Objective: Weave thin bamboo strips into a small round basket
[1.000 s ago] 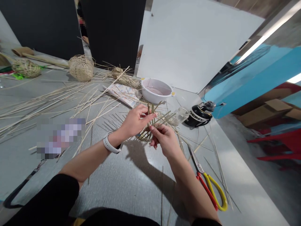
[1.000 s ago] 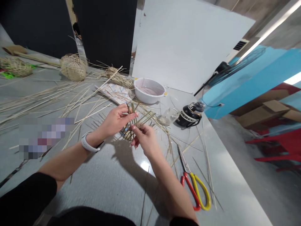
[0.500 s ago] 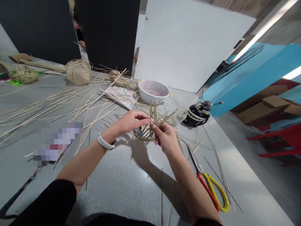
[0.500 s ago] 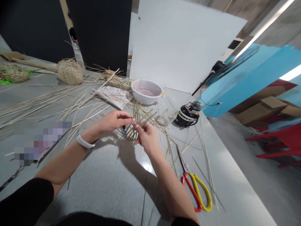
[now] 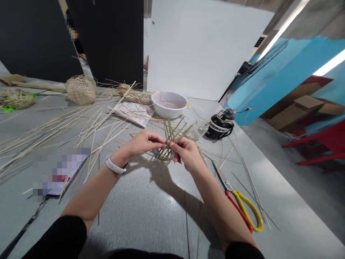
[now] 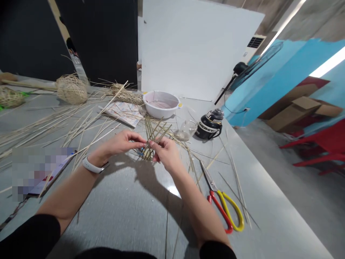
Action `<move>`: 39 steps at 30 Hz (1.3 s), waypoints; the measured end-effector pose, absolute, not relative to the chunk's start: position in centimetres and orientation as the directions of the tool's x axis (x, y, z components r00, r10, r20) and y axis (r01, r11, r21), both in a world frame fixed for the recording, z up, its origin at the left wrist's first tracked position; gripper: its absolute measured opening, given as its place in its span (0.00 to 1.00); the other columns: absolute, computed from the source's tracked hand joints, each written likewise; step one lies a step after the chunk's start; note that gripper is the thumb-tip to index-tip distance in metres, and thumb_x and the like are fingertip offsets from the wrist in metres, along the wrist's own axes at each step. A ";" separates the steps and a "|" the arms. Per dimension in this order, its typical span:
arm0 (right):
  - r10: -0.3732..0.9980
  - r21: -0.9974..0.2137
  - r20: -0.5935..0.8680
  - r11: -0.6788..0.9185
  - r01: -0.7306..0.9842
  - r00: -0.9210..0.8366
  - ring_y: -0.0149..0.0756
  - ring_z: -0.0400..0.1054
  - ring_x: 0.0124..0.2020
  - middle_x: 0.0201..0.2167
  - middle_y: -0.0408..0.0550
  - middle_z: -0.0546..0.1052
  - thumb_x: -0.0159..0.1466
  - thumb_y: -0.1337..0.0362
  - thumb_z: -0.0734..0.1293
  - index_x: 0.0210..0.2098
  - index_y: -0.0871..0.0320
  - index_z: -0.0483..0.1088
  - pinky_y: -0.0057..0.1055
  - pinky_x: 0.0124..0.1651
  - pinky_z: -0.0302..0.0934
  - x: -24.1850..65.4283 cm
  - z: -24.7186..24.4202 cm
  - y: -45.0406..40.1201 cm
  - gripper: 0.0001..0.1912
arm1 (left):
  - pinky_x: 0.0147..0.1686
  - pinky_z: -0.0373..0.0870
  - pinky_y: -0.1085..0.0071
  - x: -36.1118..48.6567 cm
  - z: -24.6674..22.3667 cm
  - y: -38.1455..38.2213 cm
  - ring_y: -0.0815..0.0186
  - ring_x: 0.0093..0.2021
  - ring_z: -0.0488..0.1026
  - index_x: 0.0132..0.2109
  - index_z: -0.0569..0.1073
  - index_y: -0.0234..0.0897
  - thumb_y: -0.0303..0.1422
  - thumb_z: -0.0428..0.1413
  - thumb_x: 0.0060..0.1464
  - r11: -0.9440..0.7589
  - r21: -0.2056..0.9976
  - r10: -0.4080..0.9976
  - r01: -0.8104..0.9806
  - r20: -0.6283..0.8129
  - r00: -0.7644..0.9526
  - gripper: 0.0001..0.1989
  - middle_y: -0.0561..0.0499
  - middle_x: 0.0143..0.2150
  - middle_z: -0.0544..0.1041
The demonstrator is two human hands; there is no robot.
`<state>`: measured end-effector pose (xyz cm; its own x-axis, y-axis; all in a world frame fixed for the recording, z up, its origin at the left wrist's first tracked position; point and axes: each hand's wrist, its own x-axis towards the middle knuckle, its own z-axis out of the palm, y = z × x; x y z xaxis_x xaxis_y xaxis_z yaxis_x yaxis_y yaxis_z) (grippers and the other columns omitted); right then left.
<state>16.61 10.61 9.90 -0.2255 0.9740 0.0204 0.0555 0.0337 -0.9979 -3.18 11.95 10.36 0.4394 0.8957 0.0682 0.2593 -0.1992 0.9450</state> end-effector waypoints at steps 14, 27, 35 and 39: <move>0.957 -0.994 -0.070 -0.044 0.099 -0.283 0.25 0.59 0.10 0.11 0.35 0.66 0.49 0.51 0.76 0.23 0.57 0.67 0.21 0.11 0.45 16.5 10.3 10.7 0.19 | 0.36 0.65 0.70 -1.8 10.9 11.7 0.69 0.31 0.69 0.32 0.76 0.35 0.41 0.60 0.53 -0.140 0.988 0.951 0.071 0.115 0.285 0.12 0.53 0.28 0.74; 0.943 -0.999 -0.040 -0.032 0.029 -0.331 0.25 0.64 0.11 0.20 0.38 0.74 0.52 0.52 0.75 0.30 0.58 0.66 0.21 0.11 0.48 16.6 10.0 10.9 0.19 | 0.37 0.64 0.70 -1.4 10.1 12.0 0.71 0.32 0.69 0.36 0.75 0.34 0.34 0.61 0.52 -0.076 0.993 0.955 -0.088 0.098 0.280 0.08 0.53 0.33 0.75; 0.940 -0.999 -0.042 -0.042 0.006 -0.339 0.23 0.65 0.12 0.25 0.39 0.78 0.53 0.52 0.75 0.33 0.58 0.68 0.19 0.11 0.49 17.0 9.7 11.2 0.19 | 0.35 0.64 0.72 -1.2 10.3 11.8 0.72 0.31 0.69 0.34 0.74 0.34 0.33 0.62 0.50 -0.001 0.987 0.967 -0.162 0.042 0.251 0.07 0.54 0.31 0.74; 0.947 -0.998 -0.069 -0.067 0.016 -0.313 0.22 0.65 0.12 0.27 0.41 0.78 0.51 0.48 0.75 0.31 0.58 0.69 0.20 0.11 0.49 16.8 10.0 11.2 0.21 | 0.37 0.66 0.71 -1.3 10.5 11.7 0.72 0.31 0.69 0.33 0.74 0.33 0.30 0.62 0.50 -0.008 0.990 0.971 -0.142 0.042 0.237 0.05 0.54 0.31 0.75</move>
<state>16.84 11.21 10.00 -0.3135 0.9471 -0.0690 0.0159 -0.0674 -0.9976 -1.26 11.73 10.49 0.2366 0.9707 0.0418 -0.1423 -0.0079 0.9898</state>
